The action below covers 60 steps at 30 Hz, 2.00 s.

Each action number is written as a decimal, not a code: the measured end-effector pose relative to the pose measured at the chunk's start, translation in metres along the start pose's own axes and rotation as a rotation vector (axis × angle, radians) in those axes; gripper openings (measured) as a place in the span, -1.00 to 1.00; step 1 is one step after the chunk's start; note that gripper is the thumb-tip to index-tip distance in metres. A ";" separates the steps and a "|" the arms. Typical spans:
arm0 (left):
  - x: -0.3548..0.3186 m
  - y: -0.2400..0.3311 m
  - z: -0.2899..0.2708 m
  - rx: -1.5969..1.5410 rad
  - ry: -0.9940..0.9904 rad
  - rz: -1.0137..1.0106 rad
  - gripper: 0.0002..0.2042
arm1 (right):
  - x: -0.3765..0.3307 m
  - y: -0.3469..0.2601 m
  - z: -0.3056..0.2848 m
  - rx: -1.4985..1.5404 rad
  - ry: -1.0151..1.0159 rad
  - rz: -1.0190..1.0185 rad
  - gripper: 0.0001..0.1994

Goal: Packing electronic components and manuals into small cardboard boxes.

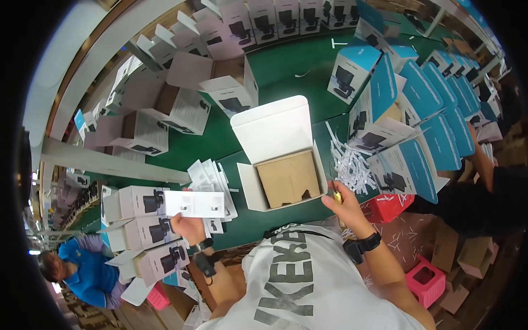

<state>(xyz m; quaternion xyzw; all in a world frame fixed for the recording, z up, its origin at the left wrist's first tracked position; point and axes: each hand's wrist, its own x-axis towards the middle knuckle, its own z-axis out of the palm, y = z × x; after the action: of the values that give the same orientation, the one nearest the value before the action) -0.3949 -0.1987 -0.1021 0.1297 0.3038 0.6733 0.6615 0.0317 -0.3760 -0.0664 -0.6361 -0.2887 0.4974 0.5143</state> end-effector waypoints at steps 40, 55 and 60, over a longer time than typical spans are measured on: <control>-0.122 -0.060 0.235 1.350 -0.890 0.524 -0.66 | -0.043 -0.125 0.033 -0.589 -0.039 -0.763 -0.74; -0.131 -0.080 0.224 1.186 -0.912 0.529 -0.79 | -0.049 -0.127 0.042 -0.799 0.058 -0.952 -0.78; -0.133 -0.078 0.227 1.201 -0.886 0.533 -0.83 | -0.052 -0.121 0.045 -0.694 0.086 -0.877 -0.82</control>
<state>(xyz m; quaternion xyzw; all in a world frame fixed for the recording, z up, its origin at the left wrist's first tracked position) -0.1886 -0.2788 0.0599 0.7887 0.2823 0.4156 0.3542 -0.0099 -0.3685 0.0664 -0.6083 -0.6517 0.0863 0.4447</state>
